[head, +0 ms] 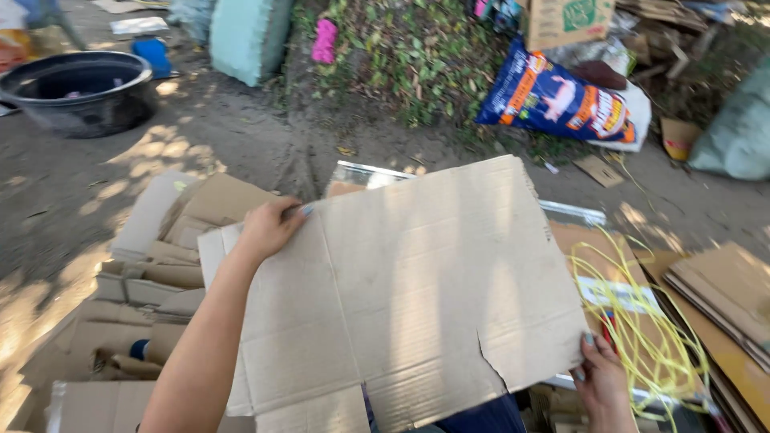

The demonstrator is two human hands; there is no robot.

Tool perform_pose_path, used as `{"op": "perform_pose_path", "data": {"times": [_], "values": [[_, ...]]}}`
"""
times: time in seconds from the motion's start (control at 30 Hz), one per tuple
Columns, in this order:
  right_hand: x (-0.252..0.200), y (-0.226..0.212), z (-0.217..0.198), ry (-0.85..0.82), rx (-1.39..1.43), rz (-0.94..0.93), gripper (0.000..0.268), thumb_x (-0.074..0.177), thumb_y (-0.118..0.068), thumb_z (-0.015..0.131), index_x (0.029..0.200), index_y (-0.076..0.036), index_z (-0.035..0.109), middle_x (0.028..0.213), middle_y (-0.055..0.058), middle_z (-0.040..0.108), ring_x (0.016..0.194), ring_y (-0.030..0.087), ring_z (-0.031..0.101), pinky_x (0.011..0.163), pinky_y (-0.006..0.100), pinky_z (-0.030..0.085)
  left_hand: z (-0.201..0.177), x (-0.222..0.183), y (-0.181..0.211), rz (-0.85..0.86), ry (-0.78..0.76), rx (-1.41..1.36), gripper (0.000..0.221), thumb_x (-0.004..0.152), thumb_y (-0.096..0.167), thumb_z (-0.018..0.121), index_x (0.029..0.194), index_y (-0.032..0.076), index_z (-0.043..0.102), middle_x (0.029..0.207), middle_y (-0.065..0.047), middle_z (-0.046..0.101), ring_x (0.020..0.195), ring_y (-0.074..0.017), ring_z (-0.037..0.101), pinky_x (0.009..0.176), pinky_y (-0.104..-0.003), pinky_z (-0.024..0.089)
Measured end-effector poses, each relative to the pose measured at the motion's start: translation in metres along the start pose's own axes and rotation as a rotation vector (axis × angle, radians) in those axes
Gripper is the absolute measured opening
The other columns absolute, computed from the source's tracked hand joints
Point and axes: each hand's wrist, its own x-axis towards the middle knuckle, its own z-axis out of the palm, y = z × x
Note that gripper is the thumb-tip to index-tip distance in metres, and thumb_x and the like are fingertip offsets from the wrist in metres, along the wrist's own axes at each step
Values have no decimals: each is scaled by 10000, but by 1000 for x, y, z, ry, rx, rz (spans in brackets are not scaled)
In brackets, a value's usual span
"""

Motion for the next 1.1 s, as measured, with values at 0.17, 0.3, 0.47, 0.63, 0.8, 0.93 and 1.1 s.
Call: {"op": "perform_pose_path", "data": {"times": [0.17, 0.3, 0.47, 0.63, 0.8, 0.93, 1.1], "values": [[-3, 42, -40, 126, 54, 74, 257, 1053, -141, 576, 1304, -121, 631, 1012, 2, 658, 735, 86, 519, 545, 260, 346, 104, 81, 71, 35, -181, 181, 333, 1003, 409, 616, 1179, 172, 769, 920, -52, 779, 881, -344, 693, 871, -484, 458], [-28, 34, -47, 162, -195, 273, 276, 1040, -100, 597, 1215, 106, 658, 855, 205, 624, 568, 248, 484, 466, 344, 363, 175, 116, 115, 29, -394, 249, 380, 1068, 421, 551, 957, 154, 798, 926, -67, 777, 878, -317, 653, 929, -456, 369], [-15, -4, -4, 197, -1507, -16, 676, 894, -385, 702, 1493, -120, 531, 1347, 168, 681, 1225, 375, 665, 1035, 476, 544, 299, 140, 100, 41, -505, 137, 283, 997, 360, 588, 1087, 177, 783, 999, -53, 799, 907, -323, 698, 944, -477, 464], [28, -70, 160, -61, -1491, -343, 528, 959, -376, 694, 1450, -202, 605, 1494, 178, 559, 1444, 422, 511, 1118, 541, 481, 370, 149, 94, 16, -585, 166, 327, 954, 411, 535, 1157, 324, 775, 1147, -84, 800, 1209, -359, 706, 1108, -582, 391], [143, -30, 269, -535, -1470, -463, 623, 990, -368, 663, 1555, -181, 478, 1556, 160, 497, 1516, 389, 380, 1146, 589, 433, 413, 135, 88, 25, -532, 230, 336, 986, 353, 480, 1195, 334, 743, 1211, -48, 764, 1251, -316, 637, 1119, -686, 292], [205, 15, 311, -642, -1725, -249, 713, 974, -325, 704, 1598, -146, 409, 1632, 181, 403, 1569, 386, 278, 1229, 622, 271, 411, 117, 93, 32, -529, 161, 344, 1019, 277, 458, 1248, 278, 715, 1283, -63, 711, 1304, -294, 607, 1183, -700, 217], [280, 72, 311, -708, -1781, -95, 601, 753, -419, 897, 1266, -156, 728, 1295, 140, 702, 1315, 409, 592, 1106, 709, 363, 414, 106, 106, -10, -526, 168, 296, 1034, 290, 445, 1225, 219, 660, 1256, -51, 665, 1285, -240, 571, 1201, -650, 173]]}}
